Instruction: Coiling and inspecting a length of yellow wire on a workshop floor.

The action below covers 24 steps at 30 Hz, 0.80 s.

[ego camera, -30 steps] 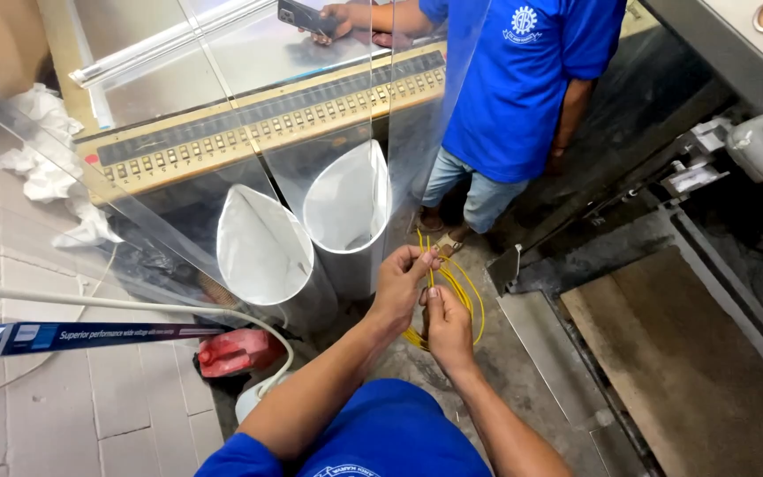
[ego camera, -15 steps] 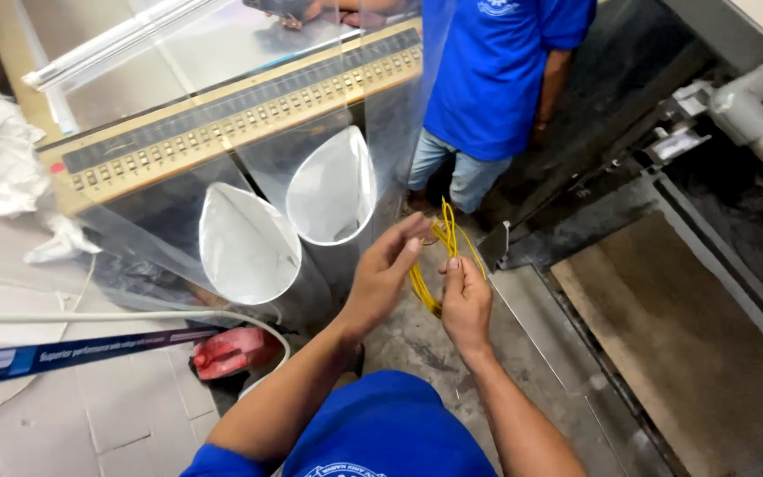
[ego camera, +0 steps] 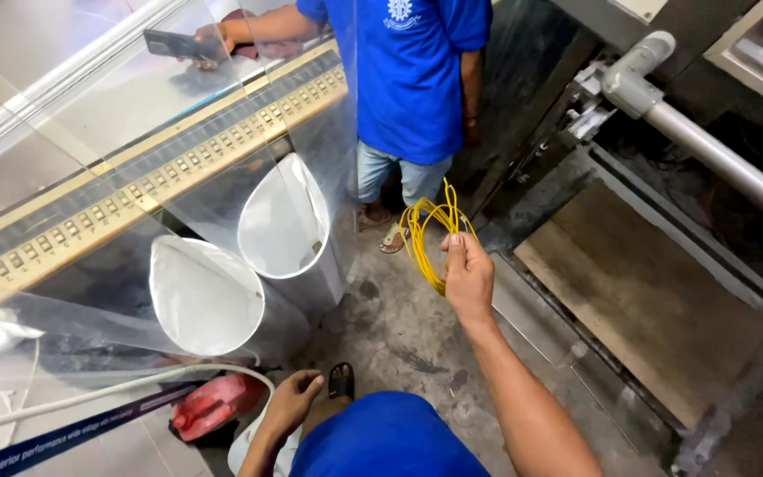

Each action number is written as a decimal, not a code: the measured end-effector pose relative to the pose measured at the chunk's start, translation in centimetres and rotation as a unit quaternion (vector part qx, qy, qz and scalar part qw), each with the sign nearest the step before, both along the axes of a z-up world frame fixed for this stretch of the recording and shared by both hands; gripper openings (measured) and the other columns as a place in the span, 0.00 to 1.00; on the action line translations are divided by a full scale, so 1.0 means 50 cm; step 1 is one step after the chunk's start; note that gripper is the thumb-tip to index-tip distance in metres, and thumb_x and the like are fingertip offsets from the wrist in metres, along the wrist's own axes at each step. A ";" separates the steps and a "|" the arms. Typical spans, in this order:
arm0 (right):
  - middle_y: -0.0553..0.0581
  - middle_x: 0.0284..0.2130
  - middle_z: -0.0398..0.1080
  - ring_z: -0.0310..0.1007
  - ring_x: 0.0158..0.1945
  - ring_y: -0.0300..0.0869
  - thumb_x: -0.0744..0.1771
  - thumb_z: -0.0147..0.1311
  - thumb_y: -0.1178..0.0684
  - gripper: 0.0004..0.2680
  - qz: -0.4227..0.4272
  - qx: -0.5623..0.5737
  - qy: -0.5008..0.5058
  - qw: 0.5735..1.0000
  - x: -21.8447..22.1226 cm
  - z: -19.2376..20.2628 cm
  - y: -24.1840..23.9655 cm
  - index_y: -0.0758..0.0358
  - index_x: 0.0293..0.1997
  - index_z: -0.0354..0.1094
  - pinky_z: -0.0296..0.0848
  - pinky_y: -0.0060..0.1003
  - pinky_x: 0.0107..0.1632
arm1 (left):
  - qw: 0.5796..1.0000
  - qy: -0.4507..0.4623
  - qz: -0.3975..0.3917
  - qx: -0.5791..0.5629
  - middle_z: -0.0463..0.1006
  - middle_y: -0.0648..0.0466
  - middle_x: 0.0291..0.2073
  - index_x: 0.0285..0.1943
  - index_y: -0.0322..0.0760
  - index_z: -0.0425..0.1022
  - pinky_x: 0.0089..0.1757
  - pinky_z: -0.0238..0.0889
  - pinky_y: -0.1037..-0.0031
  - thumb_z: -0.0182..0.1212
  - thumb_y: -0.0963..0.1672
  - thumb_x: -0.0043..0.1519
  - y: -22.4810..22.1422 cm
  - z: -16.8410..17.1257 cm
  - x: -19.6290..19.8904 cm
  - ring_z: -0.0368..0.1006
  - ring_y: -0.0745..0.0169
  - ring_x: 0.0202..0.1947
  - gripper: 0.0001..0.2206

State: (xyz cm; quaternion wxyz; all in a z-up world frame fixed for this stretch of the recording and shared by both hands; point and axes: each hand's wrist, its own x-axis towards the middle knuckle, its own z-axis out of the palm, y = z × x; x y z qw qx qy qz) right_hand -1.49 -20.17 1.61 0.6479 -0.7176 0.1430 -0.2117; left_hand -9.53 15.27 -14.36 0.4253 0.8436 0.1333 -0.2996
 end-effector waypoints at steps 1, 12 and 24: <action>0.44 0.17 0.57 0.52 0.20 0.32 0.74 0.44 0.52 0.10 0.010 0.000 0.003 1.000 -0.003 0.004 0.006 0.60 0.38 0.69 0.53 0.30 0.25 | 1.000 0.003 0.010 0.000 0.89 0.52 0.48 0.59 0.37 0.83 0.49 0.74 0.75 0.62 0.50 0.63 -0.031 0.066 0.010 0.84 0.61 0.46 0.20; 0.50 0.15 0.61 0.60 0.20 0.37 0.75 0.43 0.51 0.11 0.191 -0.138 -0.012 0.972 -0.015 0.009 0.016 0.57 0.44 0.76 0.65 0.32 0.29 | 0.619 -0.742 -0.257 0.001 0.80 0.57 0.58 0.62 0.50 0.79 0.64 0.62 0.63 0.50 0.43 0.74 -0.281 0.517 0.279 0.72 0.52 0.66 0.13; 0.59 0.24 0.79 0.79 0.29 0.42 0.68 0.61 0.55 0.07 0.144 -0.228 -0.093 0.958 -0.043 0.142 0.000 0.55 0.51 0.80 0.75 0.43 0.34 | 0.724 -0.583 -0.344 -0.131 0.78 0.49 0.36 0.43 0.43 0.80 0.47 0.71 0.56 0.62 0.47 0.69 -0.297 0.522 0.359 0.76 0.40 0.42 0.07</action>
